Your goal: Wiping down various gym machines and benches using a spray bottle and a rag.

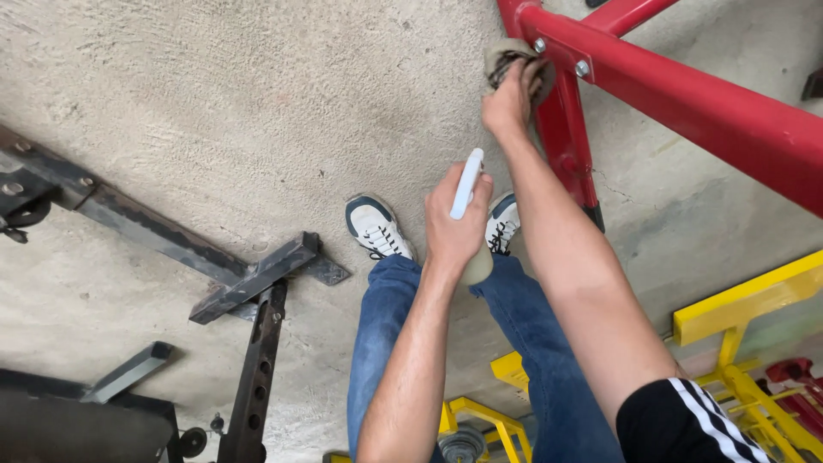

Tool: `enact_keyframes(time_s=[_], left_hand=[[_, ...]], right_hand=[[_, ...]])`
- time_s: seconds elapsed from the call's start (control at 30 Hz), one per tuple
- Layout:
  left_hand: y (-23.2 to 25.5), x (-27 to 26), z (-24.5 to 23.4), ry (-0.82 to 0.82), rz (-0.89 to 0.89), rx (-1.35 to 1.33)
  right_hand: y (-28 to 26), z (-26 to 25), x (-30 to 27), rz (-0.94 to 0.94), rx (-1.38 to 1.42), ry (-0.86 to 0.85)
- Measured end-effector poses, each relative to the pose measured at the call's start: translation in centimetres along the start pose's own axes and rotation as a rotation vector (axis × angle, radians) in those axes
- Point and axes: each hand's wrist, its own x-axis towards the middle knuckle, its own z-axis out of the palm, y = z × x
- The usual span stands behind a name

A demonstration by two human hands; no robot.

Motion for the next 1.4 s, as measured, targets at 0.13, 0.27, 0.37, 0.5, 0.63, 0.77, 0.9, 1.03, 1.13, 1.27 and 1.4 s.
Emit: enact_keyframes(time_s=[0.13, 0.27, 0.37, 0.5, 0.63, 0.77, 0.9, 1.03, 1.13, 1.27, 1.4], left_hand=[[1.2, 1.4, 0.0, 0.005, -0.125, -0.099], [1.7, 3.2, 0.0, 0.109, 0.130, -0.077], [2.7, 4.7, -0.1, 0.104, 0.137, -0.060], [4.8, 7.4, -0.7, 0.063, 0.249, -0.012], [6.8, 9.6, -1.6, 0.106, 0.307, -0.003], [7.4, 11.2, -1.6, 0.065, 0.227, 0.051], [8.7, 11.3, -1.7, 0.079, 0.204, 0.028], [8.0, 10.6, -1.0, 0.104, 0.245, -0.004], [7.4, 9.9, -0.7, 0.115, 0.303, 0.006], [7.3, 8.1, -1.2, 0.115, 0.310, 0.053], [8.0, 4.8, -2.5, 0.123, 0.326, 0.026]], right_hand=[[-0.1, -4.0, -1.6, -0.397, 0.260, -0.175], [-4.5, -9.2, -5.7, -0.684, 0.232, -0.183], [-5.4, -8.9, -4.3, -0.851, 0.131, -0.044], [-7.4, -5.2, 0.2, -0.857, 0.220, 0.217], [-9.2, -0.5, 4.8, -0.649, 0.368, 0.355], [-13.2, 0.6, 6.8, -0.430, 0.169, 0.396], [-14.2, -1.0, 7.5, -0.316, 0.153, 0.392], [-12.0, -1.4, 3.9, -0.451, -0.113, 0.401], [-9.8, -1.4, 2.3, -0.603, -0.245, 0.274], [-8.2, -4.2, 0.7, -0.600, -0.322, -0.043], [-9.9, -12.1, -4.0, -0.856, -0.767, 0.076]])
